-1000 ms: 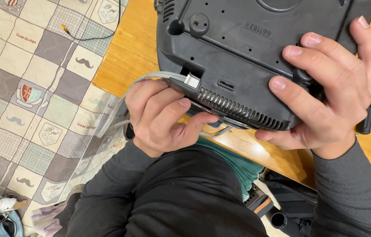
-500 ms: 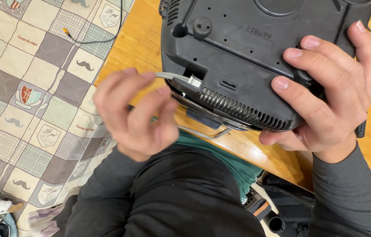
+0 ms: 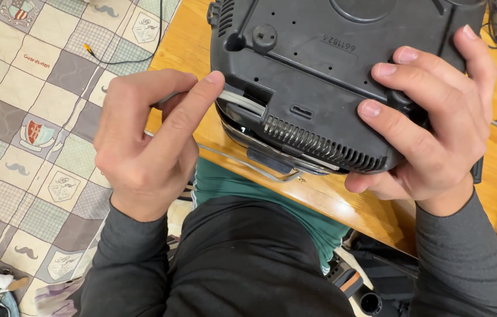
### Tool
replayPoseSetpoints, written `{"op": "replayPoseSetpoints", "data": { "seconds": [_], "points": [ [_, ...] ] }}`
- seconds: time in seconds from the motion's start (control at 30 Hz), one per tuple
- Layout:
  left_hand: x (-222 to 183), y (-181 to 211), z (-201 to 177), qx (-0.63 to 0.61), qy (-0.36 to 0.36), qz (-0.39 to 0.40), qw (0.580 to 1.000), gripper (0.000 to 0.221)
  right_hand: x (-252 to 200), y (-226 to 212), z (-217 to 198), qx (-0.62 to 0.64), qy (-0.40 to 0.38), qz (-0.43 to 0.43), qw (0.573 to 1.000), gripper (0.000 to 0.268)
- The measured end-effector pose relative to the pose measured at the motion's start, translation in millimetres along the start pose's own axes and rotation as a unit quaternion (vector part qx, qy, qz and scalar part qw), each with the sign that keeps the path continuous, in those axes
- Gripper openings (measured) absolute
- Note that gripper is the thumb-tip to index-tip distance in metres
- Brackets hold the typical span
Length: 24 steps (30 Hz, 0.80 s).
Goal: Disassembling the base of a portable fan by removing screws with a manual screwdriver and prying the plastic casing.
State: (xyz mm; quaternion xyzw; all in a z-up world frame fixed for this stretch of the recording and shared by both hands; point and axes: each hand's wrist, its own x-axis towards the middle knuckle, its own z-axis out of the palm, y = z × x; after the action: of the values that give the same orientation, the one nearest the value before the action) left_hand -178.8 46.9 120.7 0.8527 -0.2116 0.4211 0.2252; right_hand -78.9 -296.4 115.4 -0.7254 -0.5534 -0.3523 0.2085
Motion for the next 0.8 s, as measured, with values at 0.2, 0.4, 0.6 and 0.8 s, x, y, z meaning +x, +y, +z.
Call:
{"op": "replayPoseSetpoints", "data": {
  "seconds": [0.2,0.4,0.6,0.8],
  "points": [
    [11.1,-10.5,0.3,-0.017,0.008,0.073,0.997,0.021,5.1,0.4,-9.5,0.019,-0.006,0.012,1.000,0.081],
    [17.7,-7.9,6.7,-0.031,0.024,0.087,0.995,0.027,8.4,3.1,-8.6,0.031,0.019,0.020,0.999,0.081],
    [4.0,-8.9,25.0,0.005,0.076,0.077,0.994,0.031,6.6,4.7,-13.7,0.030,0.004,0.023,0.999,0.082],
    [-29.3,-3.0,53.8,-0.012,0.222,0.201,0.954,0.014,7.9,5.9,-15.3,0.026,0.000,0.027,0.999,0.082]
  ]
}}
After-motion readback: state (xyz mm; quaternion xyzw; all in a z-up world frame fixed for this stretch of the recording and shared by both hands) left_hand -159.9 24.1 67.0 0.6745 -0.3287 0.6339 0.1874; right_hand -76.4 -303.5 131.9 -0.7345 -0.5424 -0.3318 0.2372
